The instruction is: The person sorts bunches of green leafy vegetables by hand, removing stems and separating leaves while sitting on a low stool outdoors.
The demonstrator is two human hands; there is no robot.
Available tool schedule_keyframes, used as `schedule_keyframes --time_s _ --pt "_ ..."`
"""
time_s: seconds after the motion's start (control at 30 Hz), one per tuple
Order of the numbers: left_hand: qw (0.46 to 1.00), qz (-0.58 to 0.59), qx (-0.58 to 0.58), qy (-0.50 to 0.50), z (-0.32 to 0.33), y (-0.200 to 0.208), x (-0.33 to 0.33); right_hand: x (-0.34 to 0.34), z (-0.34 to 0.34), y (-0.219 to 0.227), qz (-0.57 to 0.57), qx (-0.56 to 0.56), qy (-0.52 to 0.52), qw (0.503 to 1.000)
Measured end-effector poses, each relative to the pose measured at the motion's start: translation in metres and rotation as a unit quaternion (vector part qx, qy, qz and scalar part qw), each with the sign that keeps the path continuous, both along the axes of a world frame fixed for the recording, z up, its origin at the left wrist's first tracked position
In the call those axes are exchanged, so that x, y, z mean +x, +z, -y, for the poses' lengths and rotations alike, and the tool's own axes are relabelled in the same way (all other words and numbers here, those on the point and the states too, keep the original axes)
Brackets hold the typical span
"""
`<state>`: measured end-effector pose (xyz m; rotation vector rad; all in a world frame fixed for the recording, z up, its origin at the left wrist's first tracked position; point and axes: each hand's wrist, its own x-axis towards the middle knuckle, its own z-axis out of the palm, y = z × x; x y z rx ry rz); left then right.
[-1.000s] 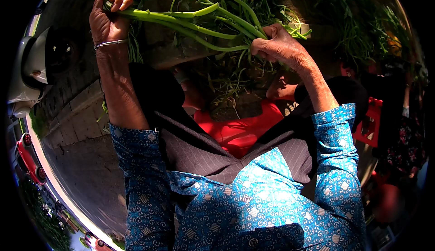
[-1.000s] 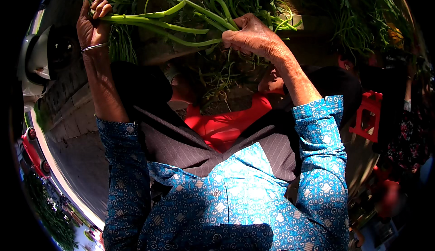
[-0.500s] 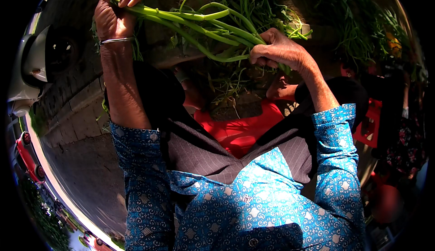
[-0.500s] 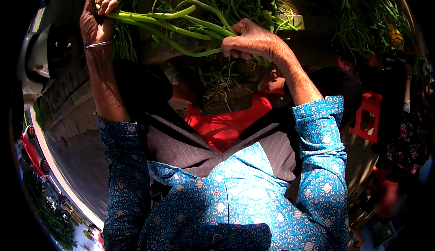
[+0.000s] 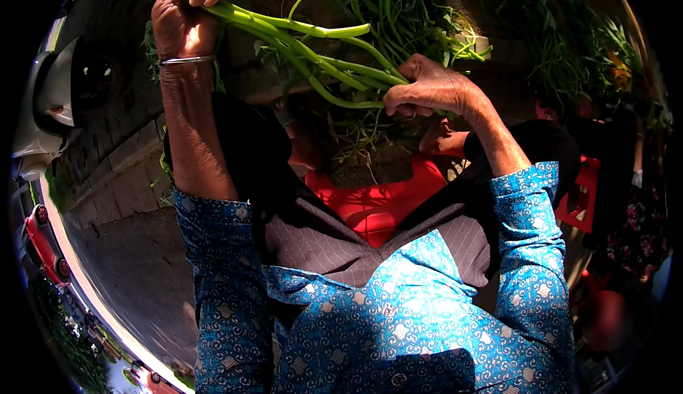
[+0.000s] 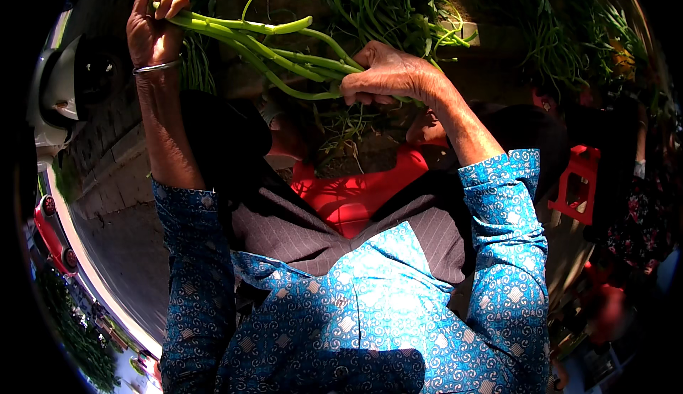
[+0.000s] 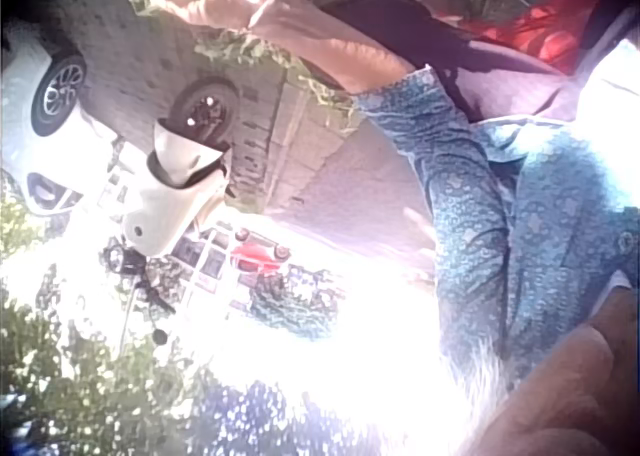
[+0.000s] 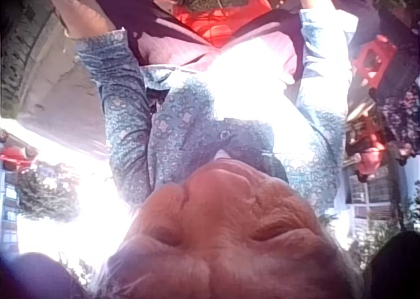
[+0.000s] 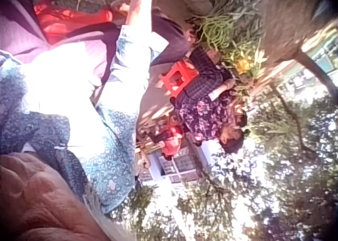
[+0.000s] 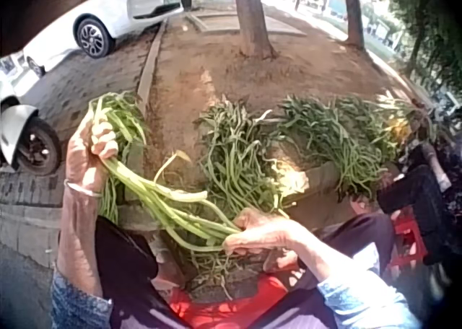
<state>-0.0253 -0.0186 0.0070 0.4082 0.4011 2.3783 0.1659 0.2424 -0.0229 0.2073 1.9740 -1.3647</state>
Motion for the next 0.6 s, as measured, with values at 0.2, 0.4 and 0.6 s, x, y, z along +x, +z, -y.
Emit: schedule_keyframes --time_s 0.2,0.4,0.6 --pt "1.000 0.013 -0.007 -0.002 -0.0033 0.0022 0.0005 0.0000 -0.0026 -0.0066 0.001 0.041 -0.002 0.999" --pt "1.000 0.006 0.003 -0.012 -0.0011 0.0007 -0.0010 0.0010 -0.0005 -0.0050 0.008 0.031 0.030 0.999" --pt "1.000 0.021 0.003 0.014 0.0023 0.0023 -0.0012 0.0011 0.0041 -0.0001 -0.004 0.048 -0.027 0.998"
